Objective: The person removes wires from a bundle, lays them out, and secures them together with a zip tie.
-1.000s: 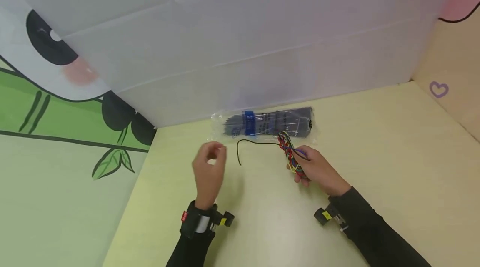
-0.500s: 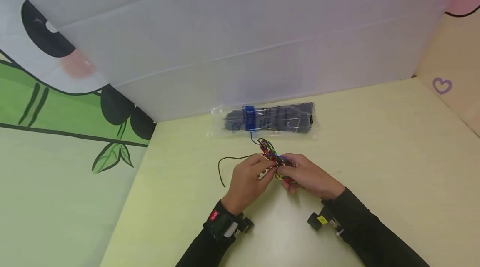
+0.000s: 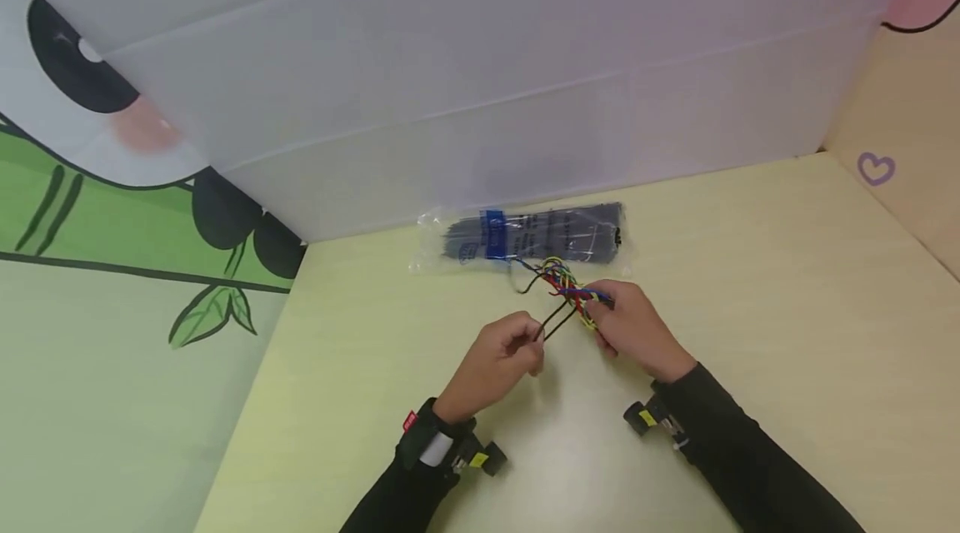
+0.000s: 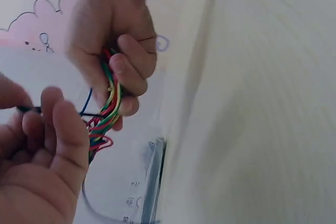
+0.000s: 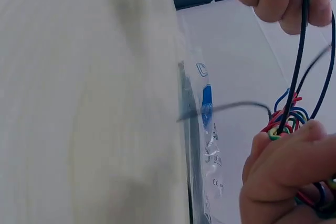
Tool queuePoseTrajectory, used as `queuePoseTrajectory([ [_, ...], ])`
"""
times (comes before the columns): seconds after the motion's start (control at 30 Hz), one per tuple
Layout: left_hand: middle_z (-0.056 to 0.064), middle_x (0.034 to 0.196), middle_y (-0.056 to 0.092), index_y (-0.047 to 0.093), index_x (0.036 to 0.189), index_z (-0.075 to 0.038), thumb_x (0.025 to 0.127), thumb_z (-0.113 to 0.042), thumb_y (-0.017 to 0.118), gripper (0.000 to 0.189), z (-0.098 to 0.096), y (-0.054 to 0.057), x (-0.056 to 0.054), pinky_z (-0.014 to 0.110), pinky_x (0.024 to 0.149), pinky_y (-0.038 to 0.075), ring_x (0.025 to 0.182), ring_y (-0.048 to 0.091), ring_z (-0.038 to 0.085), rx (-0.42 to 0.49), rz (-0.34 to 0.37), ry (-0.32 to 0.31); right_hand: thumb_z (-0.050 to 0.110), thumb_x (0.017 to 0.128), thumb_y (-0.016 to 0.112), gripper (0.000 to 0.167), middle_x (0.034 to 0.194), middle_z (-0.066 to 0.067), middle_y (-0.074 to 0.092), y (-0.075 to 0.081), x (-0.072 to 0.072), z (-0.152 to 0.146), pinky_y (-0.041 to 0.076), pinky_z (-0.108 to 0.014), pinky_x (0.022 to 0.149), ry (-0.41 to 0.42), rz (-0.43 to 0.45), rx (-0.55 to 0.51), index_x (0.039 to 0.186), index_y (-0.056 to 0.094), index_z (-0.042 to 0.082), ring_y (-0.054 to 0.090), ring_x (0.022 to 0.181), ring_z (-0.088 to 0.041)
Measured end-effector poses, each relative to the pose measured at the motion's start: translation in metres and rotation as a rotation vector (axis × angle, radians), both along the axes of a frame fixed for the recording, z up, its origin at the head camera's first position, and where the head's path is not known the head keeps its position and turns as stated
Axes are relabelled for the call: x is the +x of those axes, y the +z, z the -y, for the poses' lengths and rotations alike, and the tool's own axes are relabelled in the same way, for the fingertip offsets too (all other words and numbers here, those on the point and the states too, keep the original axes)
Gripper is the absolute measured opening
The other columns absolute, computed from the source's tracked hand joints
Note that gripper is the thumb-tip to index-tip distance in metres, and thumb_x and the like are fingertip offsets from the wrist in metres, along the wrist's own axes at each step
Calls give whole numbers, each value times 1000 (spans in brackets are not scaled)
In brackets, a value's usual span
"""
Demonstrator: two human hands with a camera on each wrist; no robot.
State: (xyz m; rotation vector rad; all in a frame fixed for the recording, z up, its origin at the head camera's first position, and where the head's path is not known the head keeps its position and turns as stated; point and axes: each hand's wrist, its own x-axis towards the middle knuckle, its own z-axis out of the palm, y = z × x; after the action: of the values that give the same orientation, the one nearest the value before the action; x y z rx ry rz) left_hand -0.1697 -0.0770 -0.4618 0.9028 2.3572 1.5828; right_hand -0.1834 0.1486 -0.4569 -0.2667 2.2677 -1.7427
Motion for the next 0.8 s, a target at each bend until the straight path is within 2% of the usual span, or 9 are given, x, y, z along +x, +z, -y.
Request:
queuePoseTrajectory([
  [0.1, 7, 86, 63, 65, 98, -6, 101, -19, 54, 18, 4, 3, 0, 33, 69, 56, 74, 64, 7, 49, 75, -76, 16, 104, 43, 34, 64, -13, 52, 1, -4, -10, 44, -37, 48, -51, -5, 39, 133, 51, 0, 47, 49, -19],
  [0.27, 5, 83, 65, 67, 96, -2, 101, -19, 55, 22, 11, 7, -3, 39, 70, 58, 73, 67, 5, 4, 51, -169, 15, 103, 42, 35, 68, -14, 53, -1, -10, -24, 43, -34, 48, -98, 10, 70, 133, 49, -3, 47, 52, -18],
  [0.33, 5, 84, 65, 68, 96, -2, 101, -17, 56, 21, 15, 9, -4, 41, 71, 57, 74, 67, 6, 10, 62, -194, 15, 104, 42, 35, 68, -13, 52, -1, -12, -30, 43, -34, 49, -102, 9, 74, 133, 49, -3, 46, 52, -17],
  [0.47, 9, 87, 64, 70, 97, -3, 100, -16, 56, 19, 27, 16, -6, 36, 73, 59, 77, 69, 9, 38, 89, -292, 18, 105, 39, 37, 70, -14, 53, -2, -15, -45, 42, -35, 49, -143, -8, 108, 134, 47, -4, 46, 51, -16],
  [0.57, 13, 88, 63, 70, 96, -1, 100, -12, 56, 18, 39, 23, -8, 34, 74, 59, 78, 69, 17, 63, 100, -371, 19, 106, 35, 40, 78, -15, 55, -2, -17, -62, 44, -32, 49, -231, -22, 152, 135, 45, -7, 48, 52, -12],
  [0.63, 15, 88, 63, 69, 96, 1, 99, -10, 57, 16, 46, 27, -10, 35, 74, 60, 78, 69, 23, 84, 114, -385, 19, 106, 34, 41, 85, -18, 56, -3, -19, -73, 45, -30, 48, -281, -27, 174, 135, 44, -9, 50, 53, -10],
  [0.7, 17, 88, 63, 70, 97, 2, 98, -8, 57, 16, 53, 30, -12, 37, 74, 60, 78, 70, 27, 104, 122, -373, 19, 106, 34, 43, 92, -21, 57, -2, -21, -81, 47, -29, 48, -315, -30, 189, 135, 44, -10, 52, 54, -9],
  [0.8, 19, 89, 65, 70, 99, 3, 98, -8, 57, 17, 64, 33, -16, 39, 74, 60, 79, 71, 26, 121, 115, -343, 21, 105, 34, 44, 92, -20, 58, -1, -24, -93, 48, -29, 49, -364, -29, 203, 134, 44, -11, 54, 55, -8],
])
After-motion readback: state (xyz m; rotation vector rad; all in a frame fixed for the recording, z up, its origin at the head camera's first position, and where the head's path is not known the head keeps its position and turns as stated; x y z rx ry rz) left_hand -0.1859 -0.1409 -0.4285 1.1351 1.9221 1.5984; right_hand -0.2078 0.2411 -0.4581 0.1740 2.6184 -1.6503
